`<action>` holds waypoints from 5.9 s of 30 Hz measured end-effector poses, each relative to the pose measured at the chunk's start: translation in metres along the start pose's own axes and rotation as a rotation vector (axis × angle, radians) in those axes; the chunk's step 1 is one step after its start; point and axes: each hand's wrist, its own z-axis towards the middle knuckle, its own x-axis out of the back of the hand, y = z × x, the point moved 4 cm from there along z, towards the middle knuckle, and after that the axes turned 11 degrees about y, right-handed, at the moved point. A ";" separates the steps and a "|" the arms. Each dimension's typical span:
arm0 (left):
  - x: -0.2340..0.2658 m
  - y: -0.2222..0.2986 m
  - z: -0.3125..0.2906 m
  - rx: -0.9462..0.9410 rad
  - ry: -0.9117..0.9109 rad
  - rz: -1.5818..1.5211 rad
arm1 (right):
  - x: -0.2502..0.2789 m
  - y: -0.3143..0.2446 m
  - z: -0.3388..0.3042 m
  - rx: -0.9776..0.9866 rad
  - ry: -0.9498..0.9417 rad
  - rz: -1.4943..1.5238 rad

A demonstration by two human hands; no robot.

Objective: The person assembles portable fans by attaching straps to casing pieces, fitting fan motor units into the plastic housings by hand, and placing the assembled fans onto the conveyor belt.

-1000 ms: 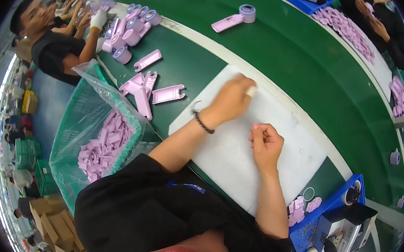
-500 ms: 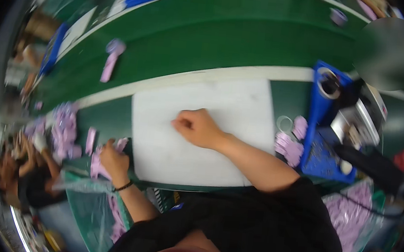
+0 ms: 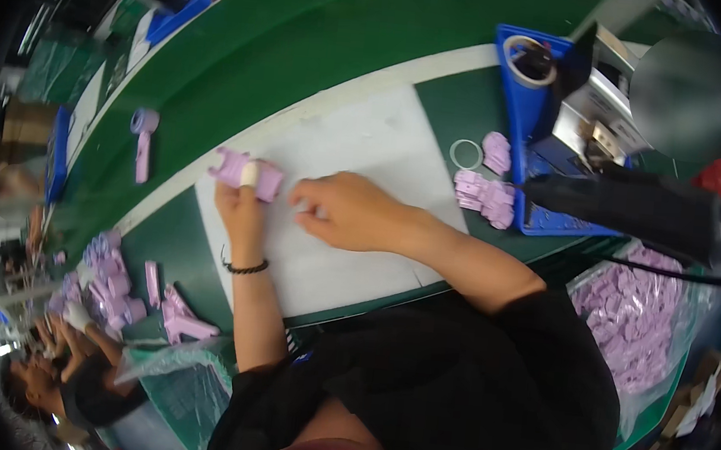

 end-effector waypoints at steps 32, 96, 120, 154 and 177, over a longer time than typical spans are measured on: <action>-0.029 0.002 0.032 0.035 -0.178 -0.467 | 0.439 0.374 0.370 0.402 0.410 -0.897; -0.046 0.019 -0.016 0.286 -0.757 -0.131 | 0.029 0.041 0.050 0.153 0.621 0.351; -0.021 0.064 -0.019 -0.956 -0.189 0.360 | 0.016 0.005 0.029 0.440 0.499 0.154; -0.064 0.029 -0.050 0.015 -0.590 0.078 | 0.064 0.003 -0.025 -0.081 0.476 -0.539; -0.061 0.034 -0.049 0.027 -0.408 0.144 | 0.100 0.013 -0.121 -0.031 0.530 -1.272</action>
